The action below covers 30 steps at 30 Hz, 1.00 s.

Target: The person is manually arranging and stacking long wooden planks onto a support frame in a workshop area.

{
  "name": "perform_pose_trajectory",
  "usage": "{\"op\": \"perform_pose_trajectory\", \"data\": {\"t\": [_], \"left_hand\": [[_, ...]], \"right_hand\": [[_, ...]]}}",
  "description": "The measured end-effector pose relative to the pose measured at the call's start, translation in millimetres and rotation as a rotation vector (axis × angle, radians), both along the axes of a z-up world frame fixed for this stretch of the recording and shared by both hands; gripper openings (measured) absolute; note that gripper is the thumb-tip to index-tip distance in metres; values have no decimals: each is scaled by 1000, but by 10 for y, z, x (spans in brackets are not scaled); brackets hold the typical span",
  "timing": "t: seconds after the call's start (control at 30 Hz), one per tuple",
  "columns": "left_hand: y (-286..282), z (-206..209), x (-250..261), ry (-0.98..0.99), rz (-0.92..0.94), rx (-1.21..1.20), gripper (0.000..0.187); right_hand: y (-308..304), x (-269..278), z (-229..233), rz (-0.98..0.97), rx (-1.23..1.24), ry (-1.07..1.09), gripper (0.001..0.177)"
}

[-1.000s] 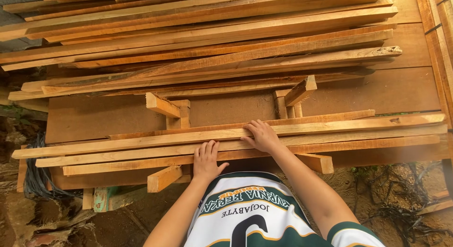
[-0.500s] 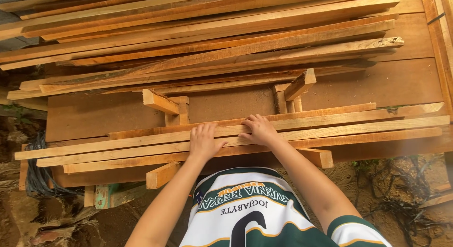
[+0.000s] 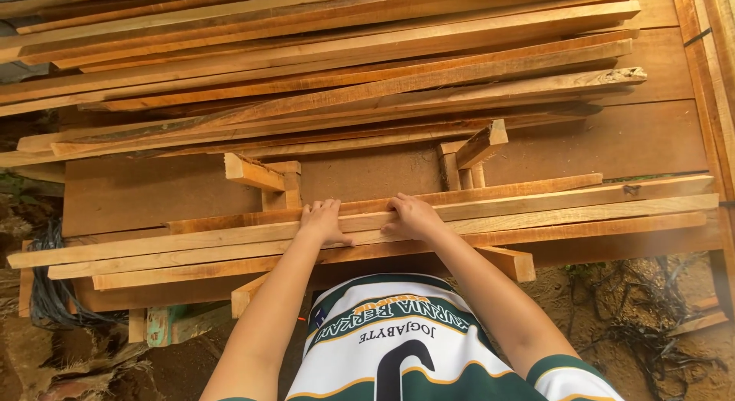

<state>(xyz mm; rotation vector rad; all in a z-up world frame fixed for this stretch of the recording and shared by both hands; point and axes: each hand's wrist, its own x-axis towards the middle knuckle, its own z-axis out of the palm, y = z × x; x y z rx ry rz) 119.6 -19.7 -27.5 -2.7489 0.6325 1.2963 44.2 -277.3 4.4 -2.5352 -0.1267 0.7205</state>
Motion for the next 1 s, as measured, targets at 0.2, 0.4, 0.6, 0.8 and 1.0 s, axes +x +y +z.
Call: {"op": "perform_pose_trajectory", "data": {"t": [0.2,0.4,0.6,0.8,1.0], "left_hand": [[-51,0,-8,17,2,6,127],[-56,88,-1,53,25,-20,125],[-47,192,-61,41,42,-39,121],[-34,197,-51,44,51,-47,122],[-38,214,-60,44,61,-58,124]], "right_hand": [[1,38,82,60,-66,40,37],[-28,-105,-111,67,-24,-175,31],[116,-81,103,-15,51,-163,32],[167,-197,-127,-7,46,-377,33],[144,-271,-325,45,-7,-582,33]]}}
